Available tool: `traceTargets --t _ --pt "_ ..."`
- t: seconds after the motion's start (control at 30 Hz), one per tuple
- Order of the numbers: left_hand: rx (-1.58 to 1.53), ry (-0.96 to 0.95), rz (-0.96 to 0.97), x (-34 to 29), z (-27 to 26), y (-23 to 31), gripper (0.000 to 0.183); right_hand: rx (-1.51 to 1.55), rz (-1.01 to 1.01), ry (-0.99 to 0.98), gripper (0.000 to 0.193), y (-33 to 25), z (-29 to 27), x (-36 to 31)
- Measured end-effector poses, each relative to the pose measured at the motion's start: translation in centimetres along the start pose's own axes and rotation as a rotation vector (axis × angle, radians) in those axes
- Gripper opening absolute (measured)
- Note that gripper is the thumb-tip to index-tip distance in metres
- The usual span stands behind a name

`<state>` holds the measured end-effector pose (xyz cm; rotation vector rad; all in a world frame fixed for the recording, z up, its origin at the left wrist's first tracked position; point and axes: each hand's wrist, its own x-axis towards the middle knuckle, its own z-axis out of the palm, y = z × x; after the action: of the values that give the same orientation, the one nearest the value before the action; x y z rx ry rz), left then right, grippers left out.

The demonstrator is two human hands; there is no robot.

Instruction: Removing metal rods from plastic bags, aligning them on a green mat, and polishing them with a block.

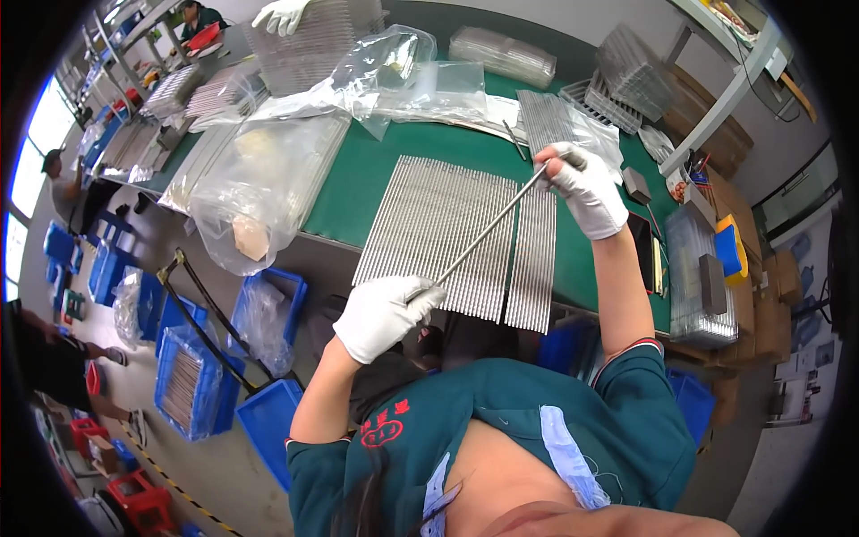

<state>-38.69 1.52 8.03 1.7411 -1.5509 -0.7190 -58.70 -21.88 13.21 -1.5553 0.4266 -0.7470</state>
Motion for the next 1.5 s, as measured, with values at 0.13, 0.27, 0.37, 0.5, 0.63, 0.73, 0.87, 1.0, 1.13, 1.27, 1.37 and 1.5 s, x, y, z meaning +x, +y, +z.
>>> traceTargets --t 0.13,0.27,0.37,0.5,0.63,0.73,0.87,1.0,1.13,1.27,1.37,1.5 --pt "-0.484 0.161 -0.01 -1.1 -0.2 -0.9 0.019 0.311 -0.166 0.28 0.03 2.3 -3.7 0.7" --pt "-0.947 0.497 0.056 -0.2 -0.9 0.0 0.024 0.146 -0.027 0.151 0.029 2.8 1.4 -1.6" --pt "-1.088 0.602 0.259 1.1 0.0 0.4 0.028 0.003 0.012 0.088 0.027 2.4 5.0 -2.5" --pt "-1.16 0.571 0.265 1.6 1.5 1.0 0.027 -0.02 0.108 0.0 0.024 1.4 7.7 -2.9" --pt "-1.073 0.579 0.244 1.6 1.8 1.0 0.027 -0.038 0.107 -0.058 0.022 1.2 8.1 -3.1" --pt "-1.072 0.572 0.218 1.6 1.7 1.2 0.026 -0.085 0.098 -0.045 0.022 0.9 8.3 -3.0" --pt "-0.991 0.63 0.332 1.6 2.2 1.0 0.021 -0.203 -0.05 -0.049 0.022 1.5 8.3 -2.8" --pt "-1.01 0.593 0.327 1.4 1.9 1.1 0.019 -0.092 0.138 -0.095 0.022 0.6 8.2 -2.7" --pt "-1.054 0.549 0.284 1.2 1.3 0.4 0.02 -0.14 0.187 -0.124 0.023 0.3 8.5 -2.5" --pt "-0.882 0.57 0.433 0.5 1.7 0.4 0.022 -0.132 0.195 -0.118 0.021 0.4 9.1 -2.1" --pt "-0.963 0.586 0.339 0.4 1.6 -0.3 0.026 -0.098 0.223 -0.154 0.022 0.1 9.5 -1.9" --pt "-1.024 0.638 0.362 0.5 2.2 -0.9 0.029 -0.035 0.203 -0.194 0.027 0.5 9.6 -1.5"
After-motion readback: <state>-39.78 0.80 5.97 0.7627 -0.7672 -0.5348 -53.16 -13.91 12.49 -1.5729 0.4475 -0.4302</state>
